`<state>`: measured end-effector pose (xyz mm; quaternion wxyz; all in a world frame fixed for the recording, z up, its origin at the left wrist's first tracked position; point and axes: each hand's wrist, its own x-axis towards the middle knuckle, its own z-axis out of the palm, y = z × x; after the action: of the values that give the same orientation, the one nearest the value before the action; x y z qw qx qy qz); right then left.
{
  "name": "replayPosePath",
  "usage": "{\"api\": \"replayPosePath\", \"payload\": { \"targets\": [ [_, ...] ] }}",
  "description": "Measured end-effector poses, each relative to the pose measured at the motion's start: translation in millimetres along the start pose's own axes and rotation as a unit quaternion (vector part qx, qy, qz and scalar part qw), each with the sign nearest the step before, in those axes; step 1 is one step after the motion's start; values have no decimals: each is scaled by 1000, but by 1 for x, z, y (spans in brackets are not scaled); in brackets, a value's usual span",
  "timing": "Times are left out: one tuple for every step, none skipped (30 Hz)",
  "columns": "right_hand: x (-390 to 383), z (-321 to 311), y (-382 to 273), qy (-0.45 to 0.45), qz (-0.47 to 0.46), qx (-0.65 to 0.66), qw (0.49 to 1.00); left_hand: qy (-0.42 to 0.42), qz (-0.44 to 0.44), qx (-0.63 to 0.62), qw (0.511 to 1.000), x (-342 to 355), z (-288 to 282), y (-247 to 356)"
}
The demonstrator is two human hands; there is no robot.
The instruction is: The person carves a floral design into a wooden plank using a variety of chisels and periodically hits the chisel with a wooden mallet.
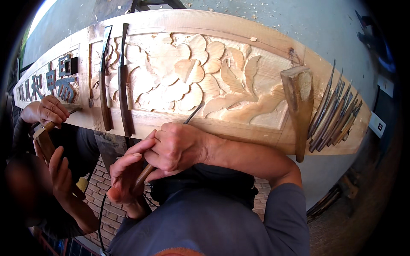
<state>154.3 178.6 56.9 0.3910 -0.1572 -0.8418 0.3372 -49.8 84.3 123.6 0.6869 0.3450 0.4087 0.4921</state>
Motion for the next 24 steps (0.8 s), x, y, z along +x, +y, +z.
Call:
{"api": "replayPosePath", "payload": {
  "targets": [
    [1, -1, 1, 9, 3, 2, 1000, 2, 2, 3, 1000, 1, 3, 2],
    [0, 0, 1, 8, 1, 3, 1000, 4, 3, 3, 1000, 1, 5, 3],
    [-2, 3, 1, 9, 3, 2, 1000, 13, -5, 1, 1000, 2, 7, 4],
    [-3, 4, 0, 11, 6, 2, 1000, 22, -14, -1, 1000, 1, 8, 4],
    [-3, 3, -1, 11, 7, 3, 1000, 22, -15, -2, 1000, 1, 7, 4],
    [-3, 0, -1, 0, 11, -3, 1000, 21, -19, 2, 1000, 2, 6, 3],
    [-2, -2, 1, -11, 14, -9, 1000, 20, -22, 5, 1000, 4, 5, 1],
    [-3, -1, 2, -11, 15, -9, 1000, 19, -22, 4, 1000, 4, 5, 0],
    [-4, 0, 3, -2, 8, -10, 1000, 15, -16, 14, 1000, 5, 5, 0],
    [-4, 1, 4, 7, 1, -10, 1000, 11, -10, 24, 1000, 6, 6, 0],
    [-4, 1, 4, 7, 1, -10, 1000, 11, -10, 23, 1000, 6, 5, -1],
    [-4, 2, 4, -1, 3, -16, 1000, 16, -15, 17, 1000, 5, 3, -1],
    [-3, 2, 4, -8, 6, -23, 1000, 21, -21, 12, 999, 5, 1, -2],
    [-4, 3, 5, -7, 6, -23, 1000, 21, -21, 12, 999, 4, -1, -3],
    [-4, 3, 6, -18, 4, -23, 1000, 33, -26, -9, 999, 3, -2, -6],
    [-4, 2, 7, -29, 3, -25, 999, 45, -32, -31, 998, 3, -4, -9],
    [-5, 3, 7, -29, 4, -26, 999, 28, -19, -28, 999, 5, -8, -12],
    [-5, 4, 8, -32, 9, -22, 999, 26, -19, -29, 999, 3, -10, -14],
    [-5, 5, 9, -34, 11, -18, 999, 24, -23, -27, 999, 2, -13, -17],
    [-6, 4, 9, -34, 11, -19, 999, 21, -27, -26, 999, 2, -15, -19],
    [-6, 4, 9, -36, 1, -14, 999, 23, -24, -9, 999, -1, -13, -21],
    [-6, 4, 9, -37, -8, -9, 999, 20, -24, -9, 999, -3, -11, -21],
    [-6, 3, 8, -36, -7, -10, 999, 28, -16, -10, 999, -6, -10, -22],
    [-5, 3, 8, -41, -8, -14, 999, 36, -7, -10, 999, -7, -9, -22]
  ]
}}
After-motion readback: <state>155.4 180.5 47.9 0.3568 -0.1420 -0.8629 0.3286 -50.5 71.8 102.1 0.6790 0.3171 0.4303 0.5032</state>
